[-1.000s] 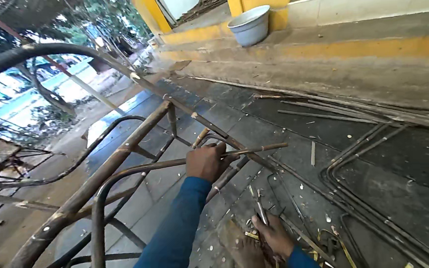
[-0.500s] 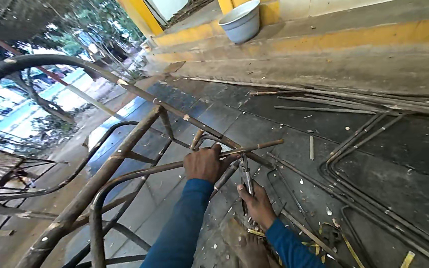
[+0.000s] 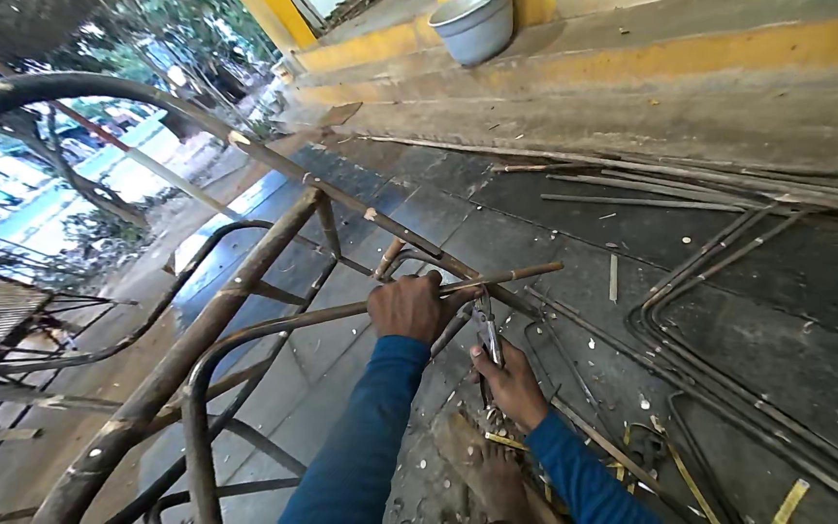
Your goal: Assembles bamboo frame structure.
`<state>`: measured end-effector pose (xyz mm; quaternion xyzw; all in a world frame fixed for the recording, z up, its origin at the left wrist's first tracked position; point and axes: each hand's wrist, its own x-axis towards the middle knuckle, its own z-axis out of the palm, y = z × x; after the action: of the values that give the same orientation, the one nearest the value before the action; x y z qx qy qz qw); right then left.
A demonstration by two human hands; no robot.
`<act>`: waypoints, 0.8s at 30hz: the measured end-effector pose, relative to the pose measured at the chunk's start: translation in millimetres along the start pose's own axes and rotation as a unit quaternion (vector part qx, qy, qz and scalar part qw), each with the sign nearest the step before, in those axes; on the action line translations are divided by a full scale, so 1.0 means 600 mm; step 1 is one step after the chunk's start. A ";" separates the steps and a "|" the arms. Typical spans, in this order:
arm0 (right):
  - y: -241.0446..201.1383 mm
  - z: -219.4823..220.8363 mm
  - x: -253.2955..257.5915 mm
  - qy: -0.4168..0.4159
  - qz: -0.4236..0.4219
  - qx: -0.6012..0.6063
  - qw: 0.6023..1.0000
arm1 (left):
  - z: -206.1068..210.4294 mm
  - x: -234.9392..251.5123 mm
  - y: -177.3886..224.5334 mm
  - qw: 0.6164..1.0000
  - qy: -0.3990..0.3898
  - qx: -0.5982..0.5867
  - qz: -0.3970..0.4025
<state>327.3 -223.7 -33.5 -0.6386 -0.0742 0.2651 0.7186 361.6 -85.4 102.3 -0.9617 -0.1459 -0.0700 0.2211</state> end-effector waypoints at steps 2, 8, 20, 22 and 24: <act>-0.002 -0.002 0.000 -0.003 0.001 -0.006 1.000 | 0.002 0.000 -0.004 1.000 0.004 -0.007 0.009; -0.037 -0.020 -0.016 -0.087 0.081 0.084 0.989 | -0.007 -0.002 -0.023 0.996 -0.027 -0.067 0.043; 0.027 0.082 0.027 0.042 0.034 0.108 0.993 | 0.003 0.009 -0.014 0.996 -0.039 -0.065 0.050; 0.050 0.090 0.052 0.097 0.021 -0.009 0.995 | -0.001 0.009 -0.016 0.996 -0.042 -0.062 0.048; 0.066 0.081 0.067 0.133 0.014 -0.110 0.985 | -0.008 0.006 -0.014 0.996 -0.051 -0.056 0.047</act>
<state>328.4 -160.5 -72.5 -0.7440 0.0025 0.1784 0.6439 362.3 -79.4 110.6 -0.9806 -0.1078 -0.0187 0.1627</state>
